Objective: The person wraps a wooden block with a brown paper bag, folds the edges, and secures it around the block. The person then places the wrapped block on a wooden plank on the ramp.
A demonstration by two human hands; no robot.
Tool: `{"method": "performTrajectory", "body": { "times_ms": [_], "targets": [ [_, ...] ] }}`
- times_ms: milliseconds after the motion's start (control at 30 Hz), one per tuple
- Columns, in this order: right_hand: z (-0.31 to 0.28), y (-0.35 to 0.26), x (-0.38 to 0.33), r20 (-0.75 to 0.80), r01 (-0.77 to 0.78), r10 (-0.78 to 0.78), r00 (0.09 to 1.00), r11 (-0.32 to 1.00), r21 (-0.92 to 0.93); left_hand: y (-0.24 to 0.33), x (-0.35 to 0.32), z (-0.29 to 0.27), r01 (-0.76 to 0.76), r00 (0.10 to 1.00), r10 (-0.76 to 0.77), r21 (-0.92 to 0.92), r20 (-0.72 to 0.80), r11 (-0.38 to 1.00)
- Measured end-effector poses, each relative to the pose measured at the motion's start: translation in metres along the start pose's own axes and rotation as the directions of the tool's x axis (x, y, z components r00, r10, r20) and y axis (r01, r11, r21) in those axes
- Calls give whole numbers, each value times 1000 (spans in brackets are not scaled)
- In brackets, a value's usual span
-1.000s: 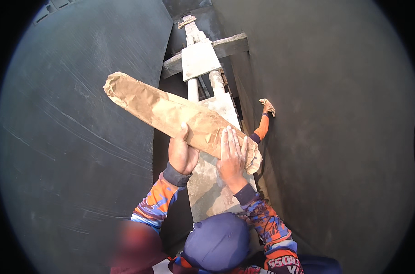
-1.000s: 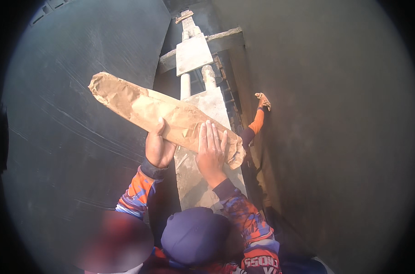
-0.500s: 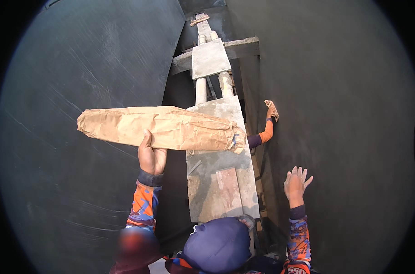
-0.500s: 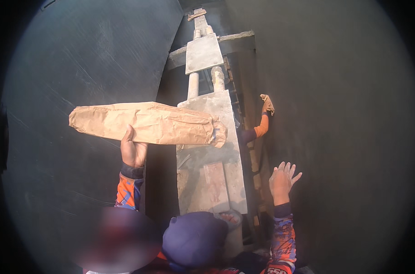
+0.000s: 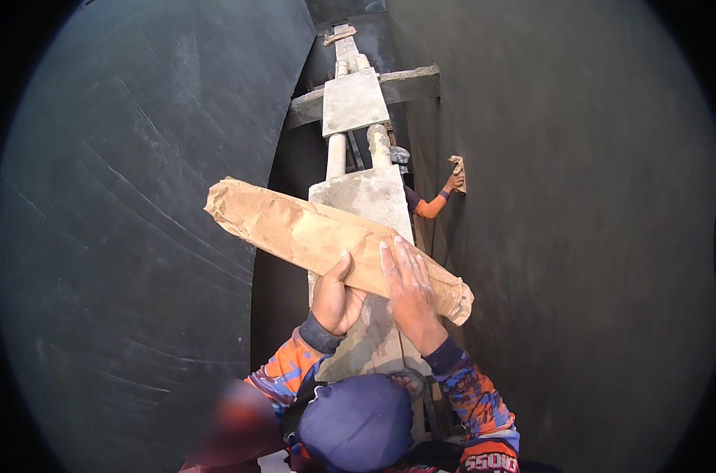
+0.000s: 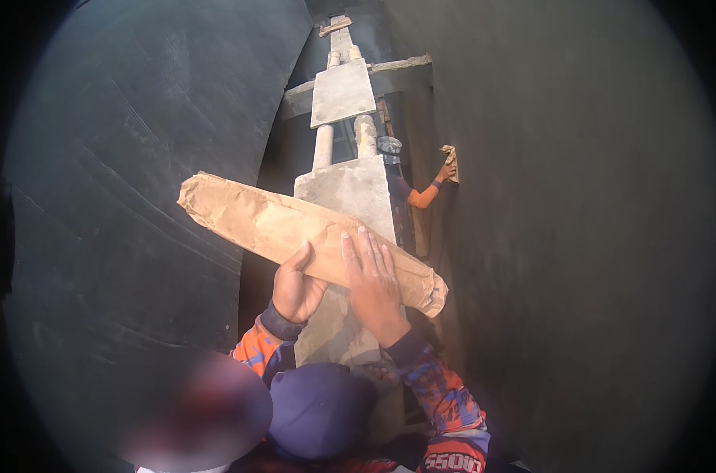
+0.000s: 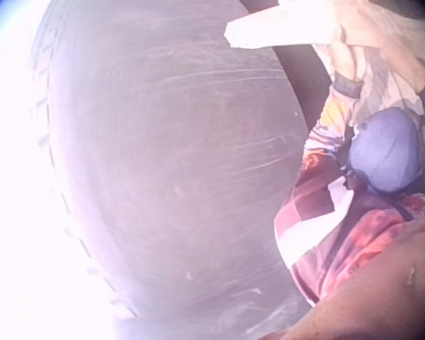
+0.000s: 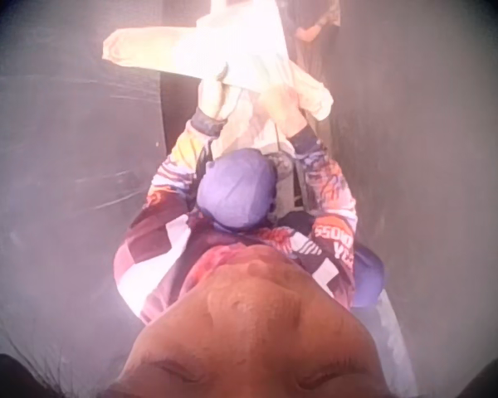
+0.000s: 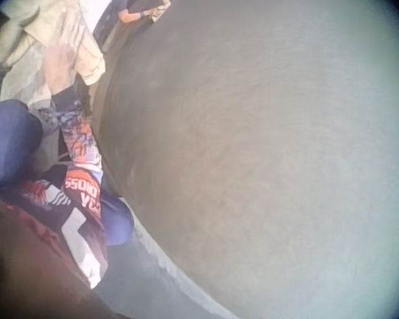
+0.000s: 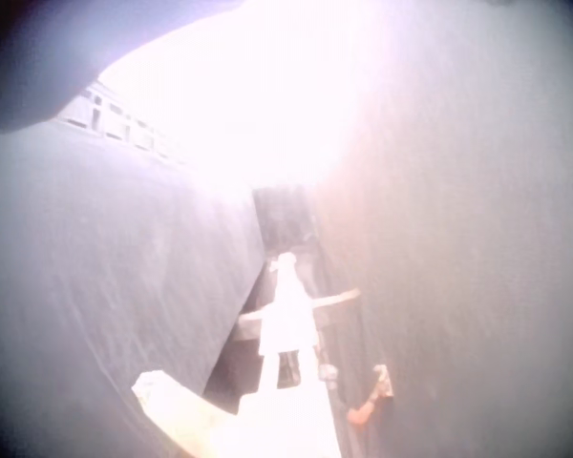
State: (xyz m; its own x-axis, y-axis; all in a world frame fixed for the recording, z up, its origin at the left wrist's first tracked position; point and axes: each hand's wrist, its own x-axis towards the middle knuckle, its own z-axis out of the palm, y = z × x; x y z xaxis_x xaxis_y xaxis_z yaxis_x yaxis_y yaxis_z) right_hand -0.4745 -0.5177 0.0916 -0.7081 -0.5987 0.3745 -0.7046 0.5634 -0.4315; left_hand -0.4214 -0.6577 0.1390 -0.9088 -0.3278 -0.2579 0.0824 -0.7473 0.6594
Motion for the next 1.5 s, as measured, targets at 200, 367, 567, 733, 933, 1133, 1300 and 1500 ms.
{"method": "performTrajectory", "body": {
  "times_ms": [200, 367, 567, 733, 933, 1133, 1300, 1500],
  "targets": [
    [1, 30, -26, -56, -7, -5, 998, 978, -207, 53, 55, -32, 9, 998, -1, 145, -57, 989],
    [-15, 40, -36, -66, 62, -87, 994, 949, -309, 79, 75, -53, 70, 989, -47, 160, -142, 985],
    [-33, 36, -34, 12, 96, -97, 995, 954, -285, 98, 108, -59, 73, 976, -2, 314, -219, 947],
    [-81, 50, -21, 293, -91, 56, 955, 990, 106, 151, 153, -42, -14, 930, 218, 564, -297, 826],
    [-104, 124, -40, 822, -809, 169, 544, 365, 460, 195, 140, -76, -207, 792, 586, 827, -172, 522],
    [-8, 135, -110, 856, -823, 53, 514, -252, 509, -3, 27, -187, 173, 944, 126, 782, -305, 599],
    [67, 103, -159, 875, -774, -37, 482, -487, 405, -159, -29, -246, 308, 945, -50, 827, -323, 470],
    [144, 73, -194, 890, -763, -66, 451, -546, 346, -189, -7, -282, 103, 990, -3, 694, -144, 713]
  ]
}}
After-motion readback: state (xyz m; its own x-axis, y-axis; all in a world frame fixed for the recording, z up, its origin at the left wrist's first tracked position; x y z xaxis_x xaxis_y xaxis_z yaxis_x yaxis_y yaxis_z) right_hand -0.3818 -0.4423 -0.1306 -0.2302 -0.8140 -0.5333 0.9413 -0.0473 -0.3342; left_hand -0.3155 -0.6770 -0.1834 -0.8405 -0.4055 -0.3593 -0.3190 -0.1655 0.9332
